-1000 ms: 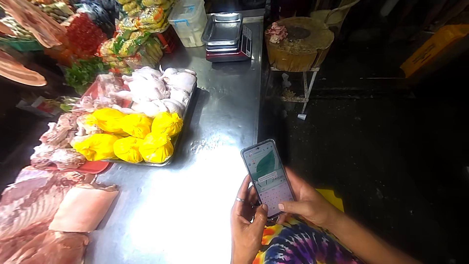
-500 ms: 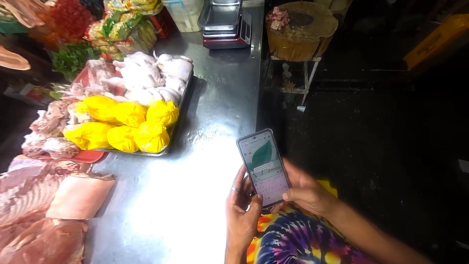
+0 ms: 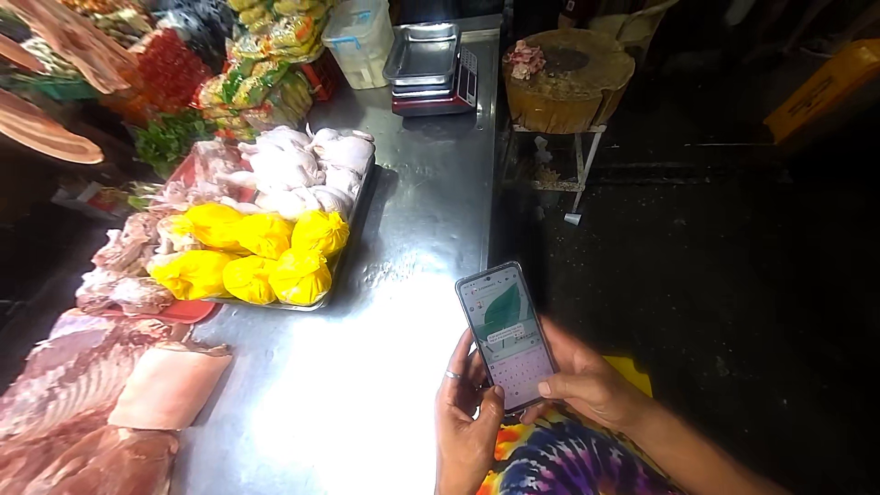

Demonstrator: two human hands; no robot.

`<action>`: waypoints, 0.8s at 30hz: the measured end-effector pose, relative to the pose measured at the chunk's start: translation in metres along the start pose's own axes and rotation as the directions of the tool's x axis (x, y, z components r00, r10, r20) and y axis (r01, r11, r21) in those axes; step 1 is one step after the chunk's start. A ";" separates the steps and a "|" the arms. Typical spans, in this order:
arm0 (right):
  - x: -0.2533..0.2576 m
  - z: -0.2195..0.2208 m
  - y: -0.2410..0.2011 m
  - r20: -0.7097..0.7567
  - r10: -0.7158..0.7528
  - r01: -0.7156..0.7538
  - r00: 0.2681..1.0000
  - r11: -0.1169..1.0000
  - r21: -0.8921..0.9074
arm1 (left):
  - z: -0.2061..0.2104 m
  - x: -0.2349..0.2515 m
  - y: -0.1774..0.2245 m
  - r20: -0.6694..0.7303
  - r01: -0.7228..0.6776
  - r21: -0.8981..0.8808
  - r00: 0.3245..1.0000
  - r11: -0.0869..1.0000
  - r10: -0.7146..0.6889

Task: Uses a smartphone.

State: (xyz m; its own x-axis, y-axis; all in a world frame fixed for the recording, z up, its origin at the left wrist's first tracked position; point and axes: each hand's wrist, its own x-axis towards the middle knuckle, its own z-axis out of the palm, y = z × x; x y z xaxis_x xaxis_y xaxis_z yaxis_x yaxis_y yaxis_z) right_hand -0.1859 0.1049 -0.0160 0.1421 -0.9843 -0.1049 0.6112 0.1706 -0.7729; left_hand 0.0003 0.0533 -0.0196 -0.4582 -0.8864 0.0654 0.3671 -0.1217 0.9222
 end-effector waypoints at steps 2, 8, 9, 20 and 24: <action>0.000 0.000 0.000 -0.001 0.004 -0.004 1.000 1.000 0.000 | 0.000 0.000 0.000 0.001 0.003 -0.001 1.000 1.000 -0.003; 0.000 -0.001 0.001 0.008 0.004 -0.004 1.000 1.000 0.008 | 0.001 -0.001 0.001 -0.020 0.011 0.027 1.000 1.000 -0.010; 0.000 -0.001 0.001 0.007 0.005 -0.005 1.000 1.000 0.006 | 0.001 -0.001 0.001 -0.019 0.012 0.028 1.000 1.000 -0.011; -0.002 -0.002 -0.003 -0.015 -0.011 0.011 1.000 1.000 0.002 | 0.005 0.003 0.001 -0.002 0.022 0.048 1.000 0.999 -0.022; -0.002 -0.001 -0.004 -0.018 -0.017 0.016 1.000 1.000 -0.009 | 0.006 0.004 0.003 0.001 0.016 0.053 1.000 0.998 -0.016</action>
State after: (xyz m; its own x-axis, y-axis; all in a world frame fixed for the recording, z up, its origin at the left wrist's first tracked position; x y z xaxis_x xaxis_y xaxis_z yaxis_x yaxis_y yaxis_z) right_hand -0.1896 0.1061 -0.0133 0.1175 -0.9877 -0.1036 0.6066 0.1540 -0.7799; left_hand -0.0053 0.0521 -0.0147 -0.4649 -0.8839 0.0508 0.3164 -0.1123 0.9420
